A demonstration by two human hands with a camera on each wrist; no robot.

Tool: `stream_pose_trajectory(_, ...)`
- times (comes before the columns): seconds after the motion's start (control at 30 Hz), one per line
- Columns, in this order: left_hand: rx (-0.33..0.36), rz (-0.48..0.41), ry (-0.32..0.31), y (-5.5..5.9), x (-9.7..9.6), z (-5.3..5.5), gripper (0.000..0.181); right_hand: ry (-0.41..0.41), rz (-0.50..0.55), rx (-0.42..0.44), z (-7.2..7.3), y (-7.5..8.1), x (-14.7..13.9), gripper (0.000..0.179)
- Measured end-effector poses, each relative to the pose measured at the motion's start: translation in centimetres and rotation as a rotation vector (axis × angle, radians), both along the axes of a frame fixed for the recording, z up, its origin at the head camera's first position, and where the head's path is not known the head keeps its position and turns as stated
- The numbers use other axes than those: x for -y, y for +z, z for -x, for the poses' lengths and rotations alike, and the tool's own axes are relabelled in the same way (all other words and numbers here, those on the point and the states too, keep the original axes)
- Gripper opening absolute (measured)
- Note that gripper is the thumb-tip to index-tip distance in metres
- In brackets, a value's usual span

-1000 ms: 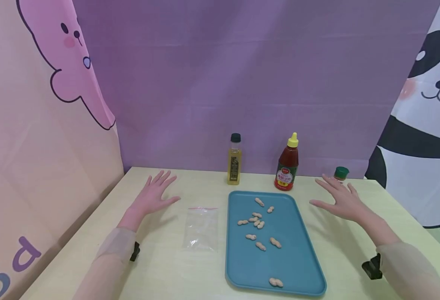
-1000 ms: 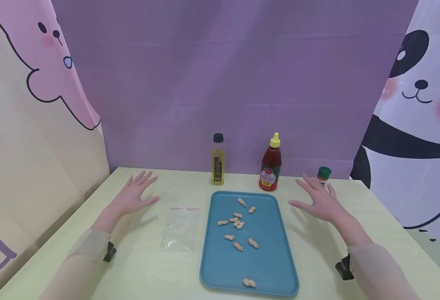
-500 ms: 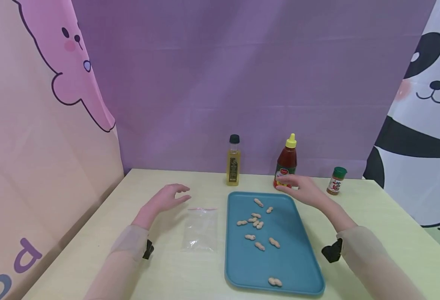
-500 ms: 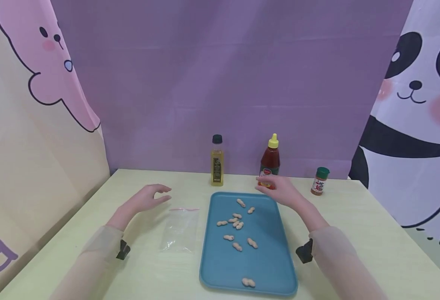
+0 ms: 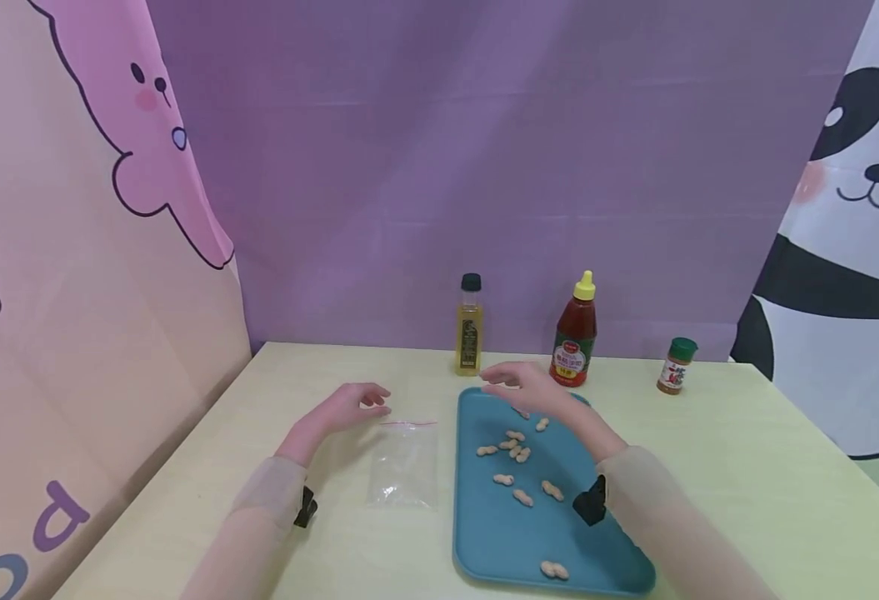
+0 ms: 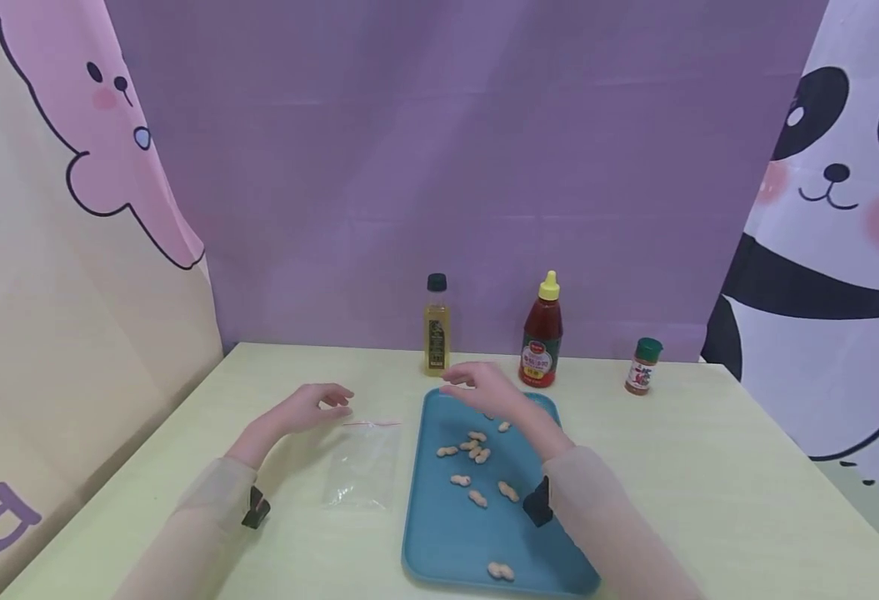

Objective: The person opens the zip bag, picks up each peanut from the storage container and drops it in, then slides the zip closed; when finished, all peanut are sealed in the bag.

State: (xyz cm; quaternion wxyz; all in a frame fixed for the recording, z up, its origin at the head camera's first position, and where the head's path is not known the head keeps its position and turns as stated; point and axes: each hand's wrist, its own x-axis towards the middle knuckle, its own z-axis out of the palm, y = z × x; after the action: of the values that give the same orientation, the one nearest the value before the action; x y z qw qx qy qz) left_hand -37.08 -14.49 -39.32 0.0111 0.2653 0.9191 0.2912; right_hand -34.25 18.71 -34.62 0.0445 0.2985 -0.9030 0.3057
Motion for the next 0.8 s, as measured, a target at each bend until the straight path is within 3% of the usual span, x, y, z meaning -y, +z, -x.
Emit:
stream_pose_trajectory(0.27, 0.108, 0.016, 0.012, -0.4, -0.4, -0.1, 0.042, 0.054, 0.036, 0.089, 0.7, -0.5, 4.1, 0.036)
stream_pose_trajectory(0.57, 0.157, 0.061, 0.041, -0.8, -0.8, -0.1, 0.046, 0.125, 0.044, 0.150, 1.2, -2.2, 7.3, 0.037)
stream_pose_trajectory(0.8, 0.151, 0.096, 0.024, -1.0, -1.0, 0.0, 0.042, 0.092, -0.040, 0.224, 2.1, -3.8, 8.9, 0.043)
